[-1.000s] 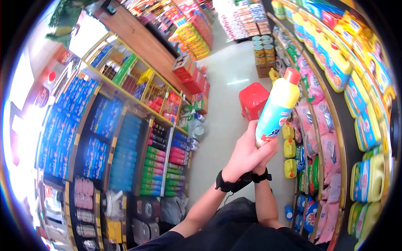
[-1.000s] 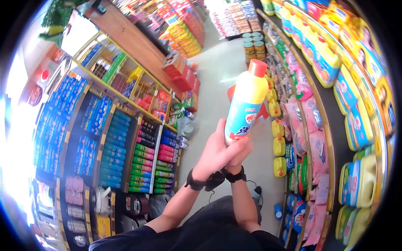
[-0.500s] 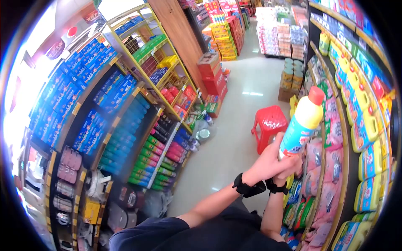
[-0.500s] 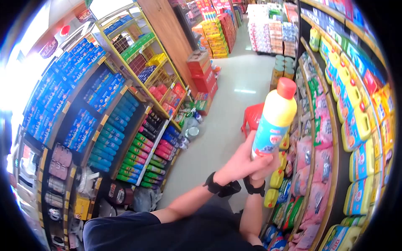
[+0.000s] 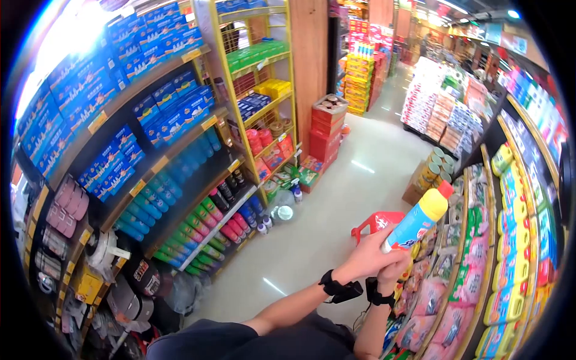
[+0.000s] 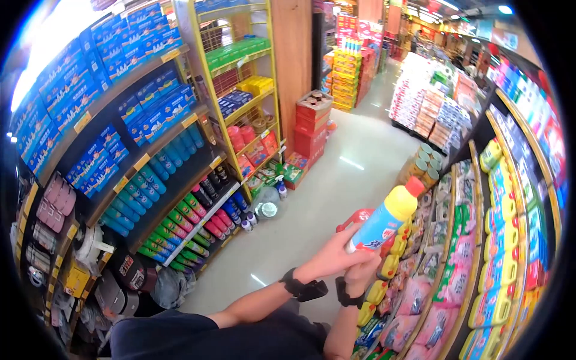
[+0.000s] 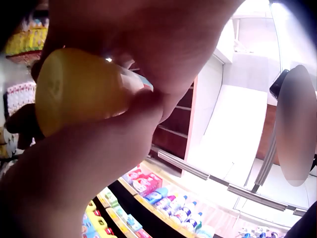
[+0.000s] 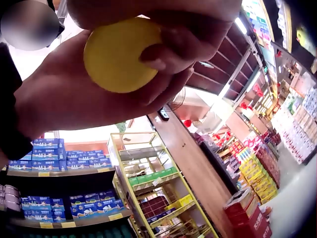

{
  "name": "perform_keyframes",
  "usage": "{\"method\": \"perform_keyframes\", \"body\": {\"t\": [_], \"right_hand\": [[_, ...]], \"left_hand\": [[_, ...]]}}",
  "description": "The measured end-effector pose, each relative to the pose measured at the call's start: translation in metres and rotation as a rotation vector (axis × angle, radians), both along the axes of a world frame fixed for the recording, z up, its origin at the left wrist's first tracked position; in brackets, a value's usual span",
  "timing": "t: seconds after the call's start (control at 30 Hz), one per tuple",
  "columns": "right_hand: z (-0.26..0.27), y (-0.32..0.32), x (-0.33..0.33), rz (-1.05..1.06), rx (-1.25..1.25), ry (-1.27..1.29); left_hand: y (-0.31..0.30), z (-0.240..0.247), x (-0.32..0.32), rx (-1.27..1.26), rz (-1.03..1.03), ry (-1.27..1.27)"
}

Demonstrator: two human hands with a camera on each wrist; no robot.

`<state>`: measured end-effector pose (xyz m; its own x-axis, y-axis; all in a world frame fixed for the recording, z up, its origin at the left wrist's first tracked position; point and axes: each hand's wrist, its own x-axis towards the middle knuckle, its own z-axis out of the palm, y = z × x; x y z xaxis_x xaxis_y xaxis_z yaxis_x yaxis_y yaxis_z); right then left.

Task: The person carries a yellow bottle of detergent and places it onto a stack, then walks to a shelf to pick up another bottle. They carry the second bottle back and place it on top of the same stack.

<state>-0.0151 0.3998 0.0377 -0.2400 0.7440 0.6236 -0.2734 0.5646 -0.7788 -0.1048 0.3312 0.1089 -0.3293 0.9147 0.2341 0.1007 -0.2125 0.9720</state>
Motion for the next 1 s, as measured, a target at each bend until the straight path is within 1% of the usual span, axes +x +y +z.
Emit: {"method": "perform_keyframes", "body": {"t": [0.03, 0.13, 0.17, 0.27, 0.3, 0.33, 0.4, 0.43, 0.53, 0.57, 0.63, 0.67, 0.7, 0.73, 0.77, 0.8, 0.83, 0.87, 0.93, 0.97, 1.0], "right_hand": [[0.005, -0.003, -0.02, 0.073, -0.091, 0.057], [-0.013, 0.016, -0.045, 0.316, -0.205, -0.165], [-0.006, 0.018, -0.057, 0.333, -0.258, -0.219], [0.031, 0.037, -0.088, 0.3, 0.01, -0.701], [0.038, 0.042, -0.098, 0.262, 0.058, -0.757], [0.044, 0.049, -0.108, 0.284, 0.128, -0.761], [0.051, 0.066, -0.129, 0.326, 0.264, -0.761], [0.051, 0.075, -0.139, 0.439, 0.245, -0.695], [0.055, 0.109, -0.162, 0.662, 0.116, -0.617], [0.043, 0.129, -0.169, 0.707, 0.163, -0.556], [0.011, 0.17, -0.196, 0.89, -0.098, -0.307], [0.004, 0.188, -0.207, 0.977, -0.229, -0.177], [0.009, 0.196, -0.222, 0.942, -0.314, -0.067], [0.017, 0.21, -0.236, 0.971, -0.343, -0.046], [0.028, 0.225, -0.247, 1.0, -0.377, -0.029], [0.036, 0.24, -0.255, 1.03, -0.415, -0.017], [0.041, 0.253, -0.262, 1.14, -0.472, 0.043], [0.045, 0.268, -0.269, 1.157, -0.495, -0.001], [0.048, 0.295, -0.282, 1.186, -0.544, -0.089], [0.041, 0.307, -0.288, 1.182, -0.596, -0.102], [0.032, 0.319, -0.299, 1.128, -0.578, -0.107]], "left_hand": [[-0.004, 0.001, -0.016, -0.007, 0.019, -0.031], [-0.014, 0.004, -0.06, 0.028, 0.151, 0.046], [-0.016, 0.001, -0.074, 0.018, 0.175, 0.041], [-0.015, -0.008, -0.108, -0.033, 0.269, 0.022], [-0.015, -0.01, -0.117, -0.072, 0.313, 0.006], [-0.011, -0.012, -0.125, -0.112, 0.357, -0.011], [0.0, -0.018, -0.141, -0.122, 0.413, -0.023], [0.005, -0.021, -0.148, -0.135, 0.436, -0.028], [0.025, -0.016, -0.173, -0.079, 0.469, 0.0], [0.037, -0.015, -0.182, -0.046, 0.454, -0.01], [0.064, -0.013, -0.197, 0.023, 0.42, -0.034], [0.079, -0.012, -0.201, -0.012, 0.373, -0.081], [0.093, -0.01, -0.204, -0.048, 0.323, -0.123], [0.108, -0.008, -0.209, -0.087, 0.274, -0.162], [0.123, -0.006, -0.212, -0.158, 0.208, -0.146], [0.139, -0.01, -0.216, -0.149, 0.205, -0.162], [0.155, -0.018, -0.218, -0.141, 0.198, -0.187], [0.169, -0.027, -0.221, -0.137, 0.19, -0.216], [0.192, -0.048, -0.238, -0.206, 0.159, -0.311], [0.203, -0.053, -0.251, -0.215, 0.142, -0.337], [0.211, -0.059, -0.263, -0.227, 0.127, -0.367]]}}
